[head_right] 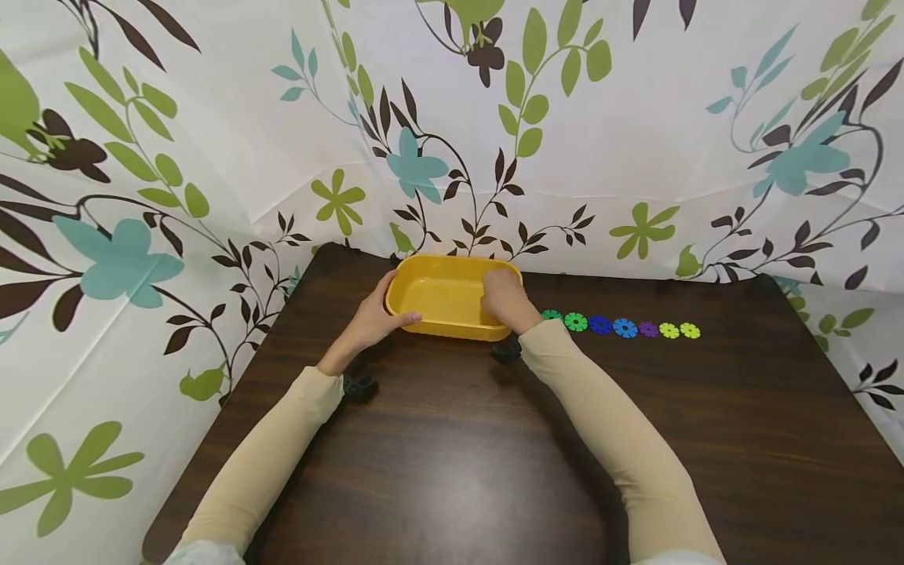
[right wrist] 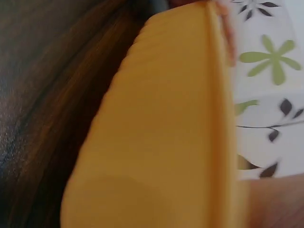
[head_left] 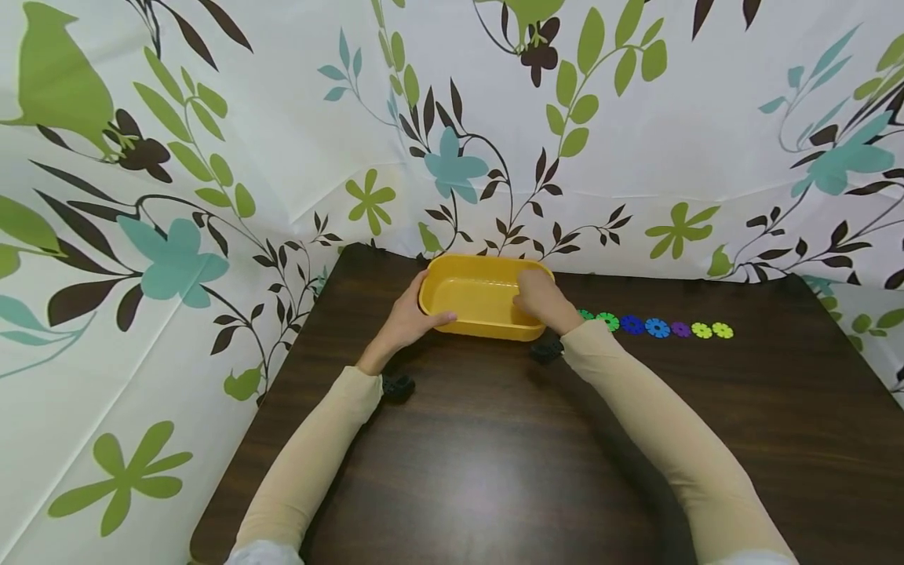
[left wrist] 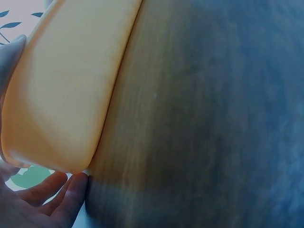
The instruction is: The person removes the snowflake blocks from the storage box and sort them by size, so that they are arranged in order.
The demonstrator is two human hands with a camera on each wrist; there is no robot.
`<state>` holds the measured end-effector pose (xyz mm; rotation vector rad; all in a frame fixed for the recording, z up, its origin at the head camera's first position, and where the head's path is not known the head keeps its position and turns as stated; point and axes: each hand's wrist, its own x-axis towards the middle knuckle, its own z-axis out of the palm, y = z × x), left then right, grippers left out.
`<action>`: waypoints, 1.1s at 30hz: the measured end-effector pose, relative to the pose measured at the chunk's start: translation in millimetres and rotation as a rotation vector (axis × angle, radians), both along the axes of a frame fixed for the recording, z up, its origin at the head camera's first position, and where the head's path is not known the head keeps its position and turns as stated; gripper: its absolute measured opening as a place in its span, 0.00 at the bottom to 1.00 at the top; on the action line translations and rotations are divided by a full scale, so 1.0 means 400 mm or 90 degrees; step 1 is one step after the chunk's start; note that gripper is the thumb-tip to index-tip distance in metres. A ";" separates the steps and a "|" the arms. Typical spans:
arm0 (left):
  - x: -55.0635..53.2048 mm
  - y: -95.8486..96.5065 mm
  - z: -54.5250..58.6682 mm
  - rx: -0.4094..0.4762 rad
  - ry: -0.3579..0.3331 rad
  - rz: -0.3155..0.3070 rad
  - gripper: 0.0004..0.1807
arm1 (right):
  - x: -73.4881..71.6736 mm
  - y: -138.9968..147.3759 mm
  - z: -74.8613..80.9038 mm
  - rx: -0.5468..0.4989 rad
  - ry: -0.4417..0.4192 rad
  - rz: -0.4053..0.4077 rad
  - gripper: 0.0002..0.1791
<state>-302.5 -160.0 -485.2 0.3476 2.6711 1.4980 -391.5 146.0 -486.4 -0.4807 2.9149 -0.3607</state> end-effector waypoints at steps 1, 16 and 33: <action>0.000 0.001 0.000 0.000 0.000 0.000 0.64 | 0.032 -0.020 0.035 0.032 0.000 0.005 0.12; -0.006 -0.001 0.000 0.002 -0.003 0.000 0.64 | 0.097 -0.087 0.130 0.131 -0.057 -0.033 0.06; 0.001 0.000 0.008 0.003 -0.005 -0.002 0.63 | 0.093 -0.083 0.120 -0.034 -0.012 -0.084 0.14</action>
